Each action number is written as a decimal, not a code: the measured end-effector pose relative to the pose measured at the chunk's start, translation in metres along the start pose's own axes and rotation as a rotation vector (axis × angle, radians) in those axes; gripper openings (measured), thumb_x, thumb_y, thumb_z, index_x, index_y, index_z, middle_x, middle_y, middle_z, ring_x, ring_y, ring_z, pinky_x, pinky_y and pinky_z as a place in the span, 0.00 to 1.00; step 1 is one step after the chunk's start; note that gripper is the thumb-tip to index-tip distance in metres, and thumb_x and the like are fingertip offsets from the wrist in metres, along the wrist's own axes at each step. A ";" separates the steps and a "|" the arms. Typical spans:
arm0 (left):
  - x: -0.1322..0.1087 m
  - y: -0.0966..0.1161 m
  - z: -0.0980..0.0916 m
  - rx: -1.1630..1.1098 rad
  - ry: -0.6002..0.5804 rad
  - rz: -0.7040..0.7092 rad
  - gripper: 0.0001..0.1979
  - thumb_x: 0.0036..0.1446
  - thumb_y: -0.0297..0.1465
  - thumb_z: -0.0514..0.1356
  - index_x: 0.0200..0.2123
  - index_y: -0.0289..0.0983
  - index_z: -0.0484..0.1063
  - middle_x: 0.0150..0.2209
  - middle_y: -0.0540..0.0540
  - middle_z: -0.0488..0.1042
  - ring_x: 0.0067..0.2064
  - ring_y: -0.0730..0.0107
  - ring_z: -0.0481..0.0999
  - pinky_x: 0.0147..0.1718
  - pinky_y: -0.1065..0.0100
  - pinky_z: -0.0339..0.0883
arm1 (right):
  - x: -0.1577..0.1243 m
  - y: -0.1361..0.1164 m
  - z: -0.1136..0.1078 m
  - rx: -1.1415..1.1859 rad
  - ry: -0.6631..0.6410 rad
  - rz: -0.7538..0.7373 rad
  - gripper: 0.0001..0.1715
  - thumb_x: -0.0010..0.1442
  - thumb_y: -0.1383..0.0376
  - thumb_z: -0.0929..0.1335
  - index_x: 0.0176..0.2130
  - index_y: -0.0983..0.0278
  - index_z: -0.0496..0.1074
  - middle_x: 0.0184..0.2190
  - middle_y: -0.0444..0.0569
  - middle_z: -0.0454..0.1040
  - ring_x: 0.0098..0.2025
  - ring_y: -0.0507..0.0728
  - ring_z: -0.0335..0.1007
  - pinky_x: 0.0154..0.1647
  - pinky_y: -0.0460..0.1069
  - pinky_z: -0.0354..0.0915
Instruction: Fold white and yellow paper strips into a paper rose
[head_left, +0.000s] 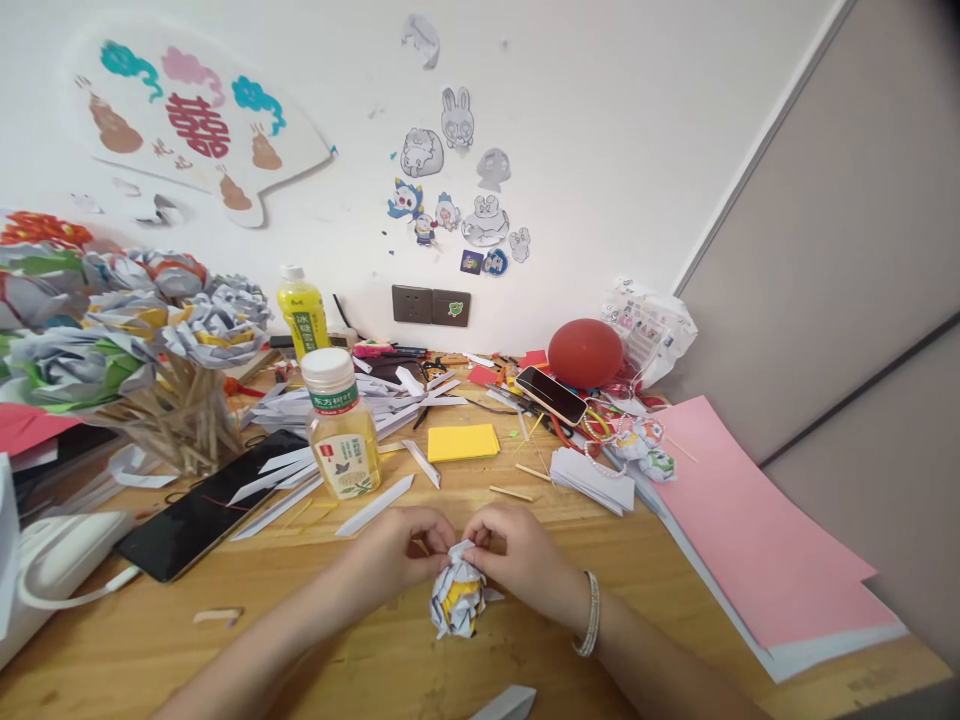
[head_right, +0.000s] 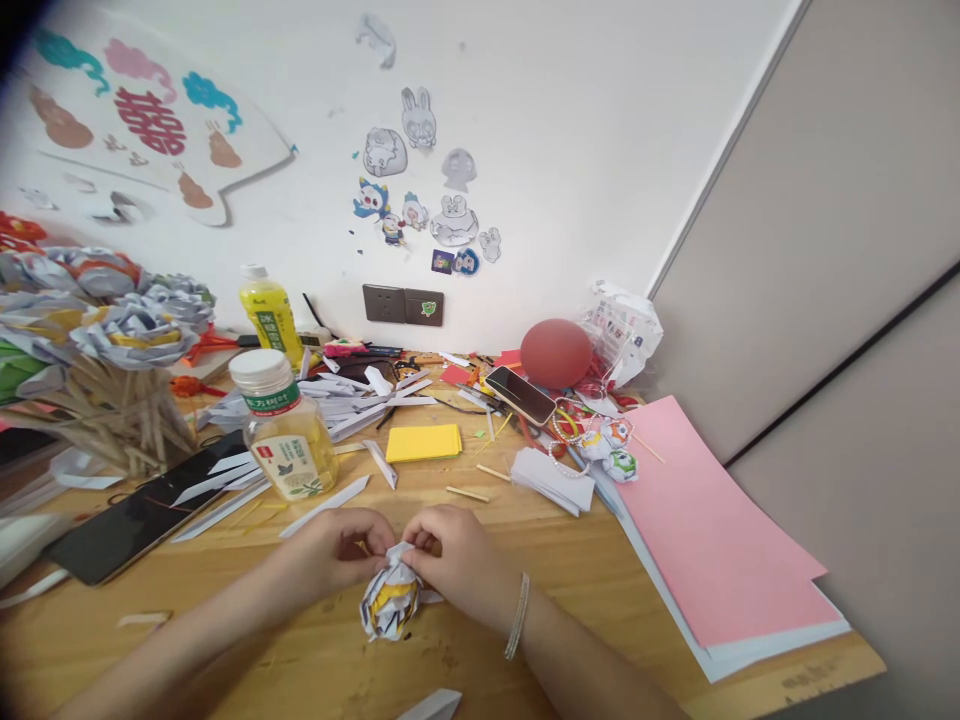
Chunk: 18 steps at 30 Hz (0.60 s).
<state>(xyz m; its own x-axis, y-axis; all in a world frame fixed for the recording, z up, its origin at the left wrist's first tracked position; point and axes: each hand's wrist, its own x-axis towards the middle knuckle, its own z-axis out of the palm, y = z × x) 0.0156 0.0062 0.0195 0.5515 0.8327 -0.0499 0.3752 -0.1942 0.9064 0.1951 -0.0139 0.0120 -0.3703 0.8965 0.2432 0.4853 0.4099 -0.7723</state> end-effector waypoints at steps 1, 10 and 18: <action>0.000 0.000 0.000 0.023 0.015 0.011 0.08 0.46 0.34 0.61 0.22 0.35 0.73 0.21 0.51 0.72 0.24 0.73 0.69 0.23 0.75 0.61 | 0.000 -0.001 -0.001 -0.013 -0.001 -0.020 0.05 0.50 0.74 0.69 0.27 0.64 0.71 0.25 0.42 0.70 0.29 0.51 0.65 0.31 0.44 0.59; -0.002 0.003 -0.005 -0.280 -0.018 -0.096 0.16 0.48 0.44 0.61 0.29 0.36 0.74 0.26 0.50 0.74 0.29 0.69 0.72 0.29 0.71 0.66 | 0.000 0.003 -0.001 0.108 0.172 0.039 0.03 0.53 0.70 0.68 0.28 0.64 0.71 0.26 0.44 0.72 0.31 0.53 0.68 0.33 0.46 0.64; 0.000 -0.004 0.031 -1.081 -0.206 -0.390 0.25 0.51 0.52 0.54 0.31 0.34 0.70 0.22 0.49 0.70 0.23 0.73 0.71 0.20 0.75 0.65 | 0.001 0.010 0.004 -0.006 0.436 -0.026 0.05 0.56 0.68 0.66 0.28 0.64 0.70 0.25 0.46 0.72 0.30 0.54 0.68 0.31 0.48 0.64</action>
<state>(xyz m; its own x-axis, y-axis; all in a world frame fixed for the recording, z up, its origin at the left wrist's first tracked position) 0.0372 -0.0090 0.0034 0.6863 0.6194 -0.3813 -0.2295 0.6819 0.6945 0.1964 -0.0096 0.0026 -0.0144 0.8724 0.4885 0.4853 0.4332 -0.7595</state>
